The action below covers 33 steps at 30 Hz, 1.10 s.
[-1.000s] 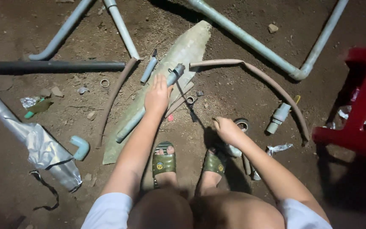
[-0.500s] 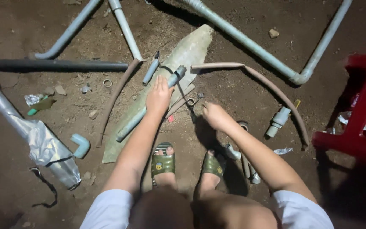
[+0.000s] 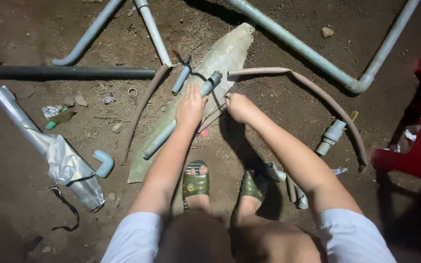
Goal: The person sits on a stool and uses a hacksaw to cut a PVC pipe resting on a concrete slab. They then pick up a pipe fitting and a flexible hose, connect them together, and finally wrap a piece of aluminum foil around a metal bar.
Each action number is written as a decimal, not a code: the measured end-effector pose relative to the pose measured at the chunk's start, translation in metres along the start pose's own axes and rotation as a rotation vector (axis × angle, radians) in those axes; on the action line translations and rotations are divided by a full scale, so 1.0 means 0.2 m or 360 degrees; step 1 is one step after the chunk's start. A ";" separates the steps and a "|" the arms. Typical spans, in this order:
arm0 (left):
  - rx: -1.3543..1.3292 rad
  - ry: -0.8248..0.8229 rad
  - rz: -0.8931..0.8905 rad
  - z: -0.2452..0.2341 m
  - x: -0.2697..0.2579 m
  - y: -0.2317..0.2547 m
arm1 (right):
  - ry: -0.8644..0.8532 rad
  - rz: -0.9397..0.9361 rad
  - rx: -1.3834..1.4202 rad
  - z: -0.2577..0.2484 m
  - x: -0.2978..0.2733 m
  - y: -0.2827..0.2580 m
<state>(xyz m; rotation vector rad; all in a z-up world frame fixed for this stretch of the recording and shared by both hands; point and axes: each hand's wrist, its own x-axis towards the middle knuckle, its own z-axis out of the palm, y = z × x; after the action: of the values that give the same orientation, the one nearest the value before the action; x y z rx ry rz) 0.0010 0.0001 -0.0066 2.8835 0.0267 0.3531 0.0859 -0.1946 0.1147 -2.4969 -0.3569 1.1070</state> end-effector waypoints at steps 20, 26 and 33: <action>0.0010 0.0042 0.0027 -0.05 0.00 0.02 | -0.0064 0.0049 -0.0135 0.17 0.17 0.22; 0.0011 0.0040 -0.0008 -0.04 0.00 0.03 | -0.0202 0.0320 0.0007 0.03 -0.57 0.40; 0.0075 0.0119 0.0008 0.02 -0.01 0.02 | -0.0095 0.0051 -0.0096 0.10 0.01 0.24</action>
<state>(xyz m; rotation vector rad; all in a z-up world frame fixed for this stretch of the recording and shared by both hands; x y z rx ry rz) 0.0005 -0.0044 -0.0103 2.9160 0.0412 0.4672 0.0757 -0.2321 0.0788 -2.5341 -0.3734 1.2029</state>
